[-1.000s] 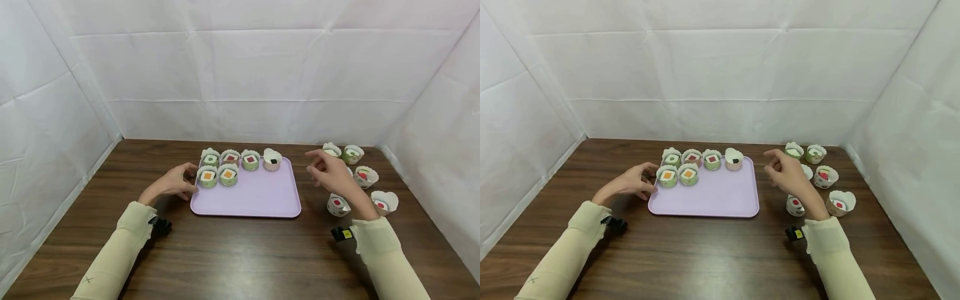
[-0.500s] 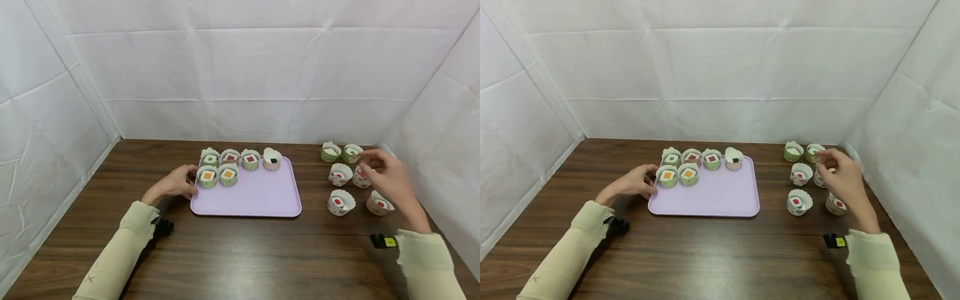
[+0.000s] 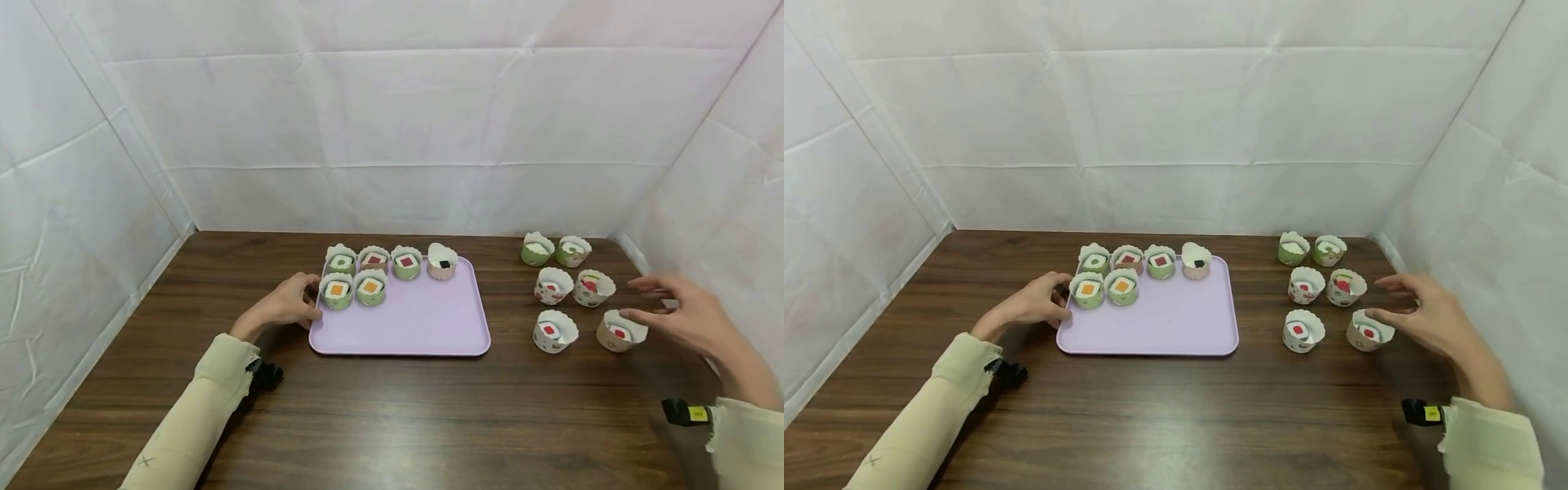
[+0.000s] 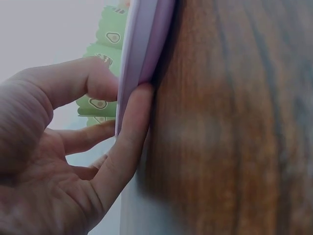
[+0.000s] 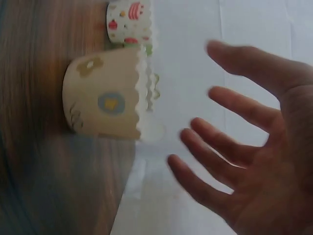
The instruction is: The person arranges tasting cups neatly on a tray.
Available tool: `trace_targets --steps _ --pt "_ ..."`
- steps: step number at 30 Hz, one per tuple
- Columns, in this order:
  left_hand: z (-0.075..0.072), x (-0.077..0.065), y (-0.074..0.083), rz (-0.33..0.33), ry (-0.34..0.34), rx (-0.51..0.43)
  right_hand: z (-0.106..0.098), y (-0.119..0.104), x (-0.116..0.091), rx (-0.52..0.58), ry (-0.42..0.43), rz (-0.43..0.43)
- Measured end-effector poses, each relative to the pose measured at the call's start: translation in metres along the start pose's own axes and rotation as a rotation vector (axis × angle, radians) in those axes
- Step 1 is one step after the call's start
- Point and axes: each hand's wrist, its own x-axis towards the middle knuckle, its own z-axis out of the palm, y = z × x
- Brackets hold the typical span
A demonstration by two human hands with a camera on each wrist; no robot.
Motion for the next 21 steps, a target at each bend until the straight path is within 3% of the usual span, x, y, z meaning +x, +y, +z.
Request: trace_targets --steps 7,16,21 --pt "0.001 0.000 -0.001 -0.003 0.013 0.013 0.007 0.021 -0.002 0.105 -0.217 -0.074" --pt "0.002 0.001 0.000 0.003 0.013 0.019 0.014 0.033 -0.010 0.084 -0.311 -0.090" --pt "0.002 -0.001 0.002 0.004 0.008 0.018 0.017 0.040 -0.010 0.161 -0.301 -0.105"
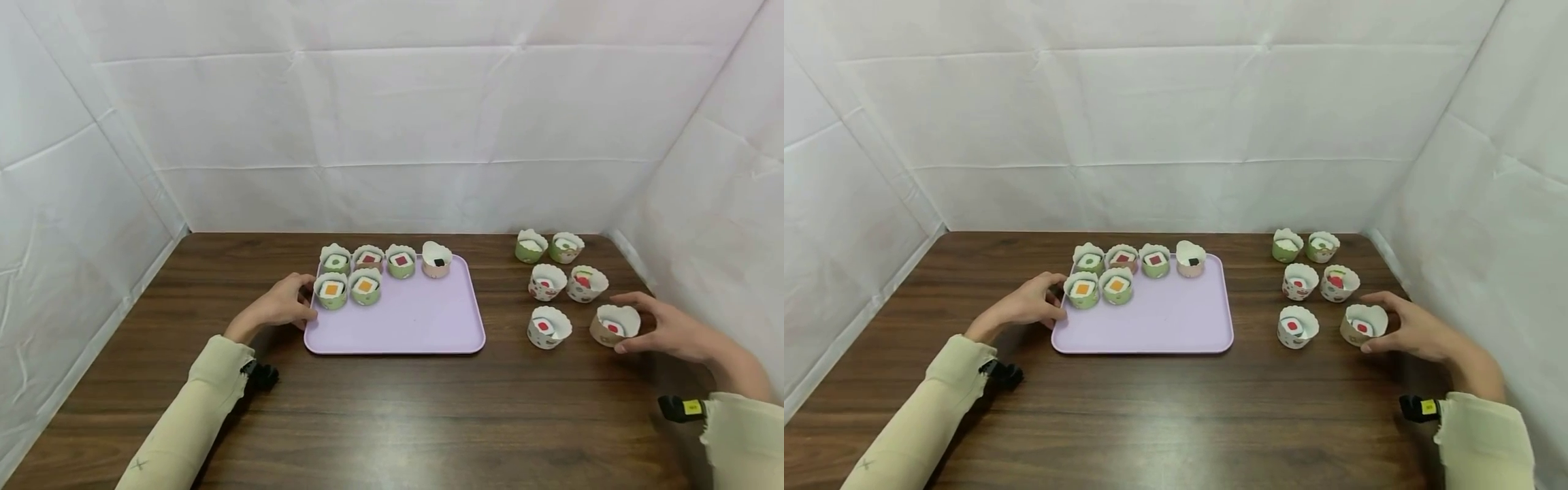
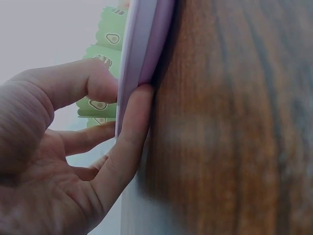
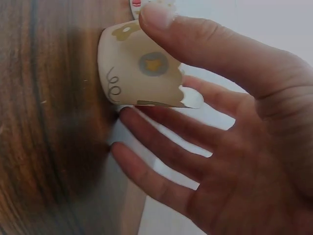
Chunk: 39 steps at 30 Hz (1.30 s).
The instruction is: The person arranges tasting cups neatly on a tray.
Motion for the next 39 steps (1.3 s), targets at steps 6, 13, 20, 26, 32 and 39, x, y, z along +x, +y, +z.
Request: trace_targets --steps 6,13,20,26,32,39 --pt "0.000 -0.001 -0.003 -0.008 0.004 0.001 0.003 0.004 0.005 0.067 0.019 -0.020" --pt "0.002 -0.001 -0.004 0.005 0.006 -0.015 0.004 0.006 0.005 0.044 0.048 -0.028" --pt "0.001 0.001 -0.006 0.001 0.006 -0.003 0.006 0.007 0.004 0.042 0.045 -0.028" --pt "0.000 0.002 -0.006 -0.001 0.007 0.008 0.005 0.006 0.004 0.024 0.072 -0.053" --pt "0.000 0.002 -0.005 -0.006 0.005 0.009 0.002 0.002 0.005 0.053 0.083 -0.073" --pt "-0.001 0.002 -0.003 -0.013 0.001 0.007 0.003 -0.008 0.007 0.068 0.099 -0.127"
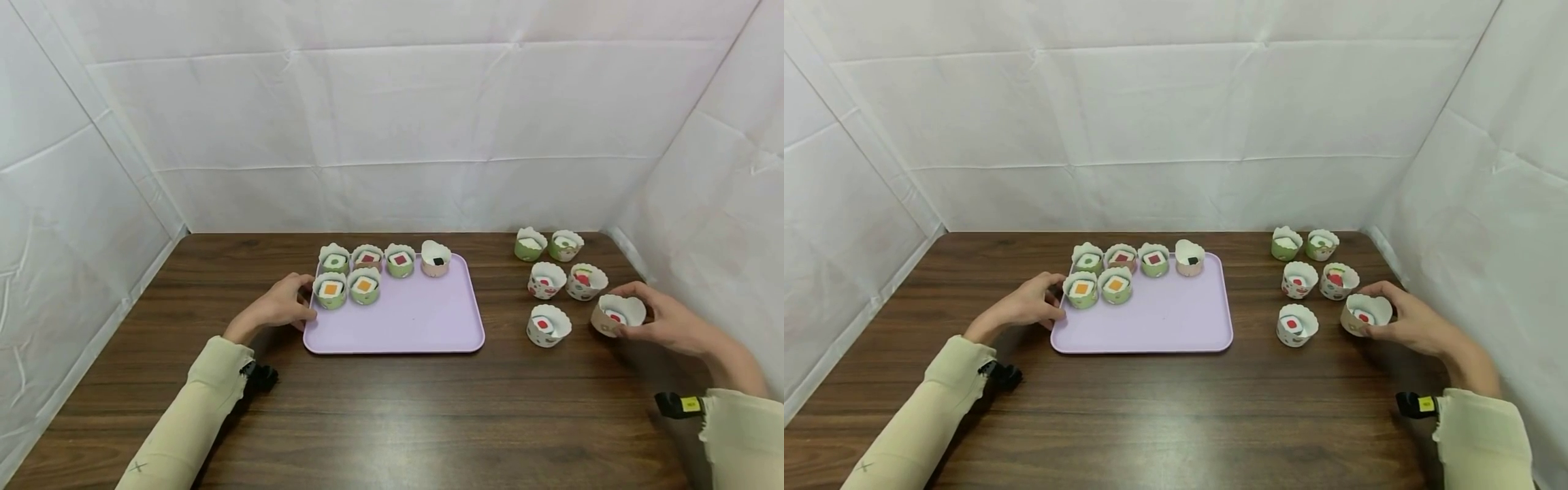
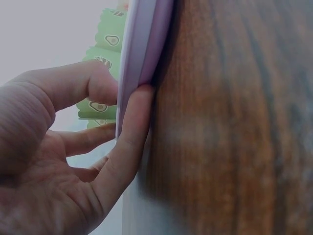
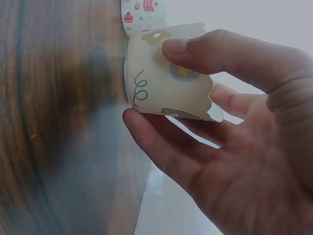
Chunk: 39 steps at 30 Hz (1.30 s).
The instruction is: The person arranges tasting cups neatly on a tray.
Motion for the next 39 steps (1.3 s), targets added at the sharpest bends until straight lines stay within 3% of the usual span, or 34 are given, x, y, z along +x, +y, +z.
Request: trace_targets --steps 13,32,39 --pt "0.001 0.001 -0.001 -0.011 0.006 0.002 0.001 -0.031 0.011 -0.089 -0.019 0.033" --pt "0.001 0.002 -0.001 -0.012 0.005 0.008 0.008 -0.061 0.030 -0.175 0.007 0.016" --pt "0.001 0.003 -0.001 -0.011 0.005 0.007 0.020 -0.077 0.046 -0.114 -0.064 0.008"
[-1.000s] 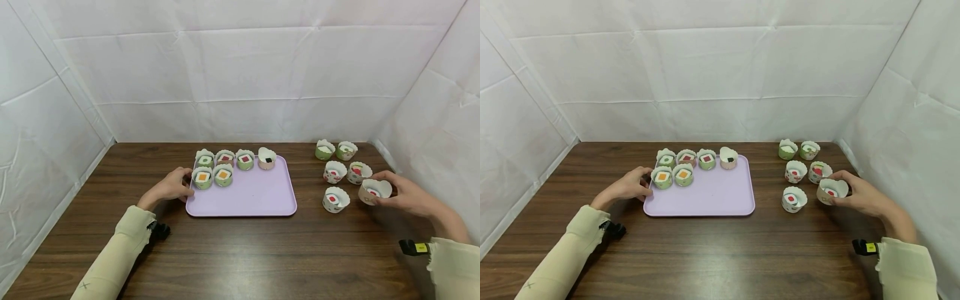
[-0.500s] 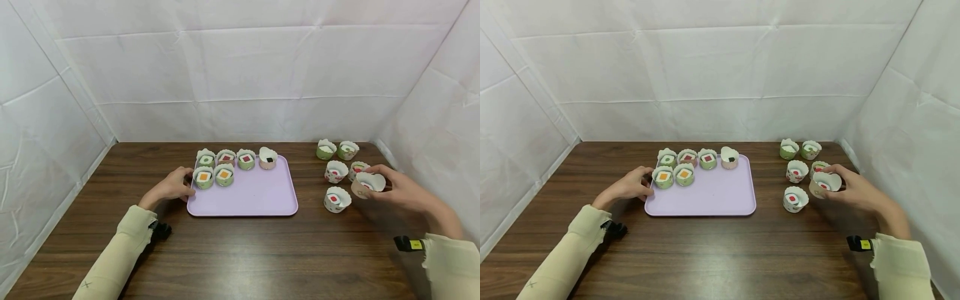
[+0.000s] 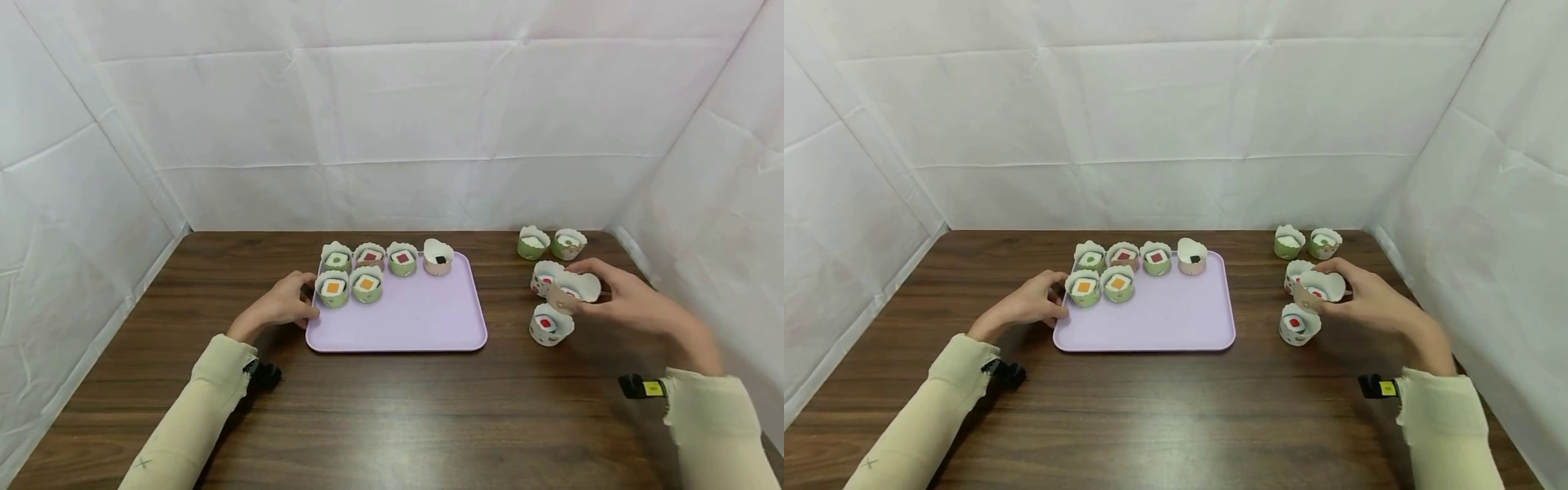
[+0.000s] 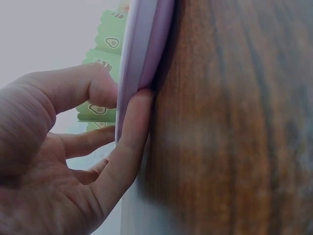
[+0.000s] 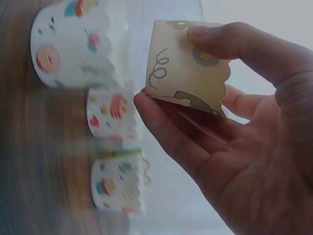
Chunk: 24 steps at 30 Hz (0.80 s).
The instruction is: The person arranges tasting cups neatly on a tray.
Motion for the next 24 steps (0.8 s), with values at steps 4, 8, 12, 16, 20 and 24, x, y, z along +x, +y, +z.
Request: trace_targets --steps 4,8,12,16,20,24 --pt "-0.001 -0.002 0.000 -0.001 0.004 0.001 0.012 -0.008 0.017 0.004 -0.023 -0.039" --pt "-0.001 -0.002 0.000 0.001 0.004 -0.003 0.021 -0.018 0.031 -0.035 -0.029 -0.059" --pt "0.000 0.000 -0.001 0.007 0.003 -0.001 0.024 -0.032 0.040 -0.028 -0.064 -0.015" --pt "0.001 0.001 -0.001 0.011 0.007 0.005 0.029 -0.045 0.051 0.010 -0.099 -0.006" --pt "0.000 0.001 -0.001 0.004 0.009 0.003 0.039 -0.055 0.064 0.019 -0.115 -0.004" --pt "-0.001 -0.001 -0.001 -0.007 0.015 0.002 0.052 -0.065 0.080 0.028 -0.135 -0.019"
